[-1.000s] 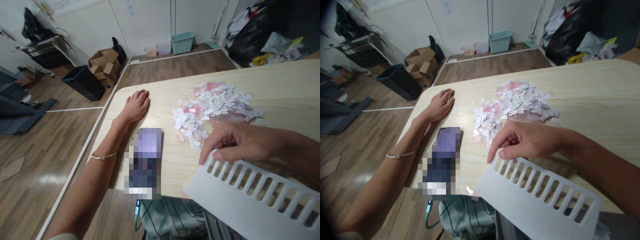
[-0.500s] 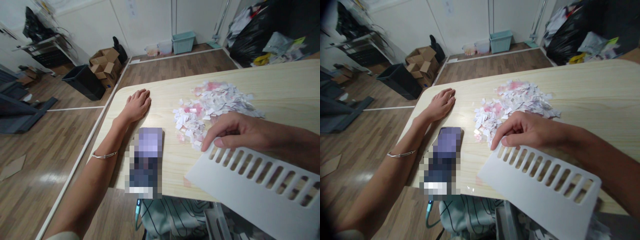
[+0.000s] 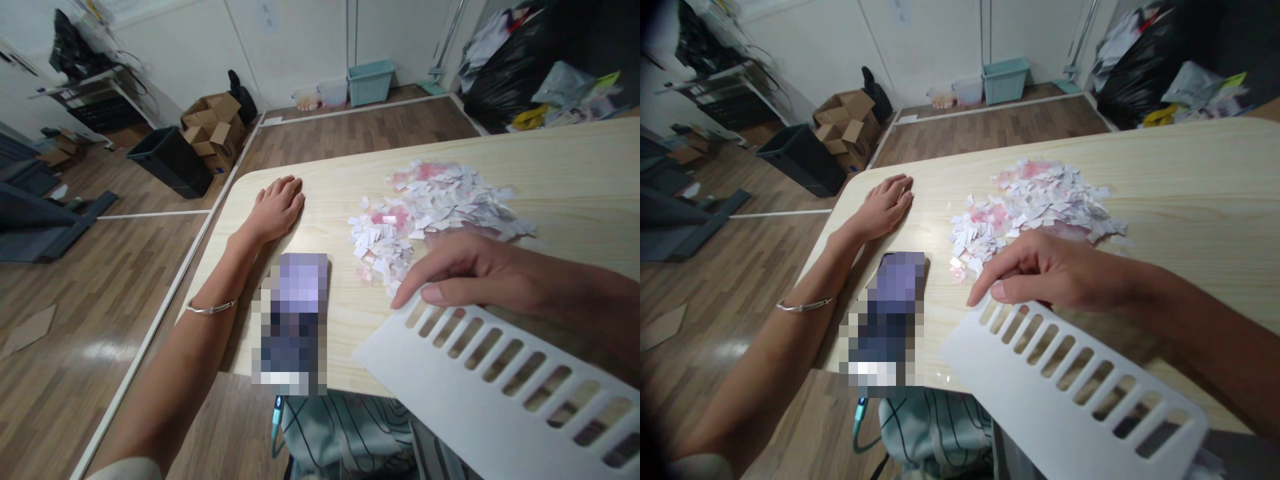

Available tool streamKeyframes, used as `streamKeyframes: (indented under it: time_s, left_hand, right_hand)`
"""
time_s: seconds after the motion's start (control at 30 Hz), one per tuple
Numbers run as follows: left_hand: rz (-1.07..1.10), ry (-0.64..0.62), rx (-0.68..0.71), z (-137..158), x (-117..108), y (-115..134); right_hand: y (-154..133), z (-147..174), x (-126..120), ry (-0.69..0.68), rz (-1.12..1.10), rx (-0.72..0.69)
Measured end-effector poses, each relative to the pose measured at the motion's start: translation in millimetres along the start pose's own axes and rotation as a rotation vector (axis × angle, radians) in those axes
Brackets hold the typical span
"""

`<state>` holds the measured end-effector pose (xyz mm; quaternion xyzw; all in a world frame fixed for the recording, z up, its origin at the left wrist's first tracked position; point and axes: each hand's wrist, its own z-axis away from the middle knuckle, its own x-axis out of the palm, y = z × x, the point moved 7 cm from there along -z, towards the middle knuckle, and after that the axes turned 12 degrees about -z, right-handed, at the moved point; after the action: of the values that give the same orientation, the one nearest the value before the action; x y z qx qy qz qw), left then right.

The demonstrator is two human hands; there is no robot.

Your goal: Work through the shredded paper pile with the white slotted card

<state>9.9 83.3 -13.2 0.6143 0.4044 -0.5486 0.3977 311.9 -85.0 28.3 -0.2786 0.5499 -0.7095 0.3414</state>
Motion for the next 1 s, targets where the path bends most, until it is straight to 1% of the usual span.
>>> streamKeyframes:
  time_s: [0.07, 0.13, 0.23, 0.4, 0.53, 0.7, 0.9, 1.0]
  left_hand:
    - [-0.007, -0.002, 0.002, 0, -1, 1]
    - [-0.017, -0.006, -0.001, 0, -2, 2]
    - [-0.024, -0.009, -0.007, 0, -2, 4]
    - [-0.027, 0.002, -0.016, 1, -3, 5]
    - [-0.029, 0.001, -0.017, 1, -2, 4]
    - [-0.02, 0.013, -0.006, 1, -1, 2]
    - [-0.021, 0.007, -0.01, 1, -1, 2]
    - [-0.019, 0.014, -0.009, 1, -1, 2]
  right_hand:
    - [7, -3, 4, -0.054, -0.039, 0.058]
    - [12, -3, 4, -0.073, -0.058, 0.072]
    - [15, -1, 0, -0.07, -0.061, 0.043]
    - [18, 0, 1, -0.142, -0.082, -0.027]
    - [16, -2, 3, -0.141, -0.067, -0.033]
    - [16, -4, 3, -0.112, -0.028, 0.033]
    - [27, -3, 1, -0.169, -0.085, 0.005]
    - [28, -2, 0, -0.172, -0.081, 0.001]
